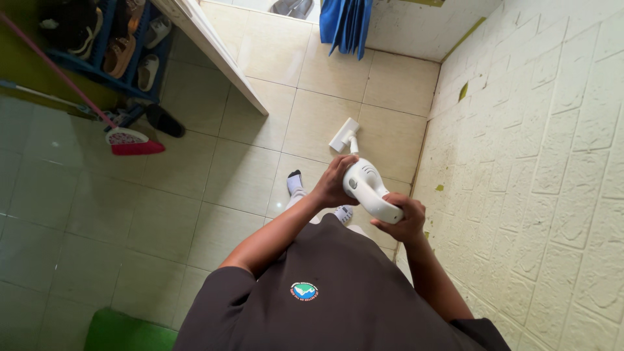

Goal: The person vacuums the tiled floor using a white handheld cordless vacuum, moving through a hallway past a shoe rack and into a kitchen area.

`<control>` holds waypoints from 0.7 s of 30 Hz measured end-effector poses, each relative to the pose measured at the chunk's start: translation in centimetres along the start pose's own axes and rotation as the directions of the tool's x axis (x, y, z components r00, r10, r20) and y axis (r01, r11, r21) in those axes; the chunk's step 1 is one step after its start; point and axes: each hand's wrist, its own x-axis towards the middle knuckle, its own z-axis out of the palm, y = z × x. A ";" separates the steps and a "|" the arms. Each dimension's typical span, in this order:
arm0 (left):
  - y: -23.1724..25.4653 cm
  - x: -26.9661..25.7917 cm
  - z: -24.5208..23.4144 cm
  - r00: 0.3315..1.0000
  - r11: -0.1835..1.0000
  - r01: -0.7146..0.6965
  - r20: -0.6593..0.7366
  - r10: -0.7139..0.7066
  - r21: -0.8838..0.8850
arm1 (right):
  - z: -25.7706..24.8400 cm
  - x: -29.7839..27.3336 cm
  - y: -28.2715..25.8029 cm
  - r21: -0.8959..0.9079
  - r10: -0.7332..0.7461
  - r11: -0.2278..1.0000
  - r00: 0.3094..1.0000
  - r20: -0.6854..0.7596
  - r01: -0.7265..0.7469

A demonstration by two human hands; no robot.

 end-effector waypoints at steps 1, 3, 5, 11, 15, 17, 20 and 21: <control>0.1 -0.3 -0.2 1.000 1.000 0.011 -0.005 -0.011 -0.004 | 0.2 0.1 -0.1 0.004 -0.002 1.000 1.000 0.004 0.001; 0.1 -0.4 -0.8 1.000 1.000 0.028 -0.012 -0.028 -0.006 | 0.6 0.6 -0.3 0.085 -0.005 0.996 1.000 -0.003 0.005; 0.0 -0.3 -1.4 0.999 0.999 0.042 -0.019 -0.041 0.022 | 1.0 1.3 -0.1 0.118 -0.016 0.993 1.000 0.001 0.015; -1.5 1.1 -4.7 0.999 0.998 0.053 -0.003 -0.053 0.042 | 3.2 3.9 0.9 0.068 -0.040 0.997 0.999 0.001 0.039; -2.3 2.0 -6.8 0.995 0.994 0.096 -0.034 -0.094 0.052 | 4.3 6.4 1.9 0.034 0.002 0.999 0.997 0.083 -0.004; -2.6 2.5 -7.9 0.986 0.985 0.159 -0.056 -0.156 0.061 | 5.0 8.0 2.5 0.085 0.015 0.996 0.996 0.093 -0.023; -3.1 3.0 -9.3 0.976 0.982 0.185 -0.121 -0.180 0.039 | 6.0 10.6 3.6 0.163 0.050 0.984 0.993 0.110 -0.068; -3.4 3.2 -9.9 0.975 0.982 0.186 -0.128 -0.180 0.041 | 6.3 11.5 3.9 0.184 0.073 0.979 0.991 0.114 -0.093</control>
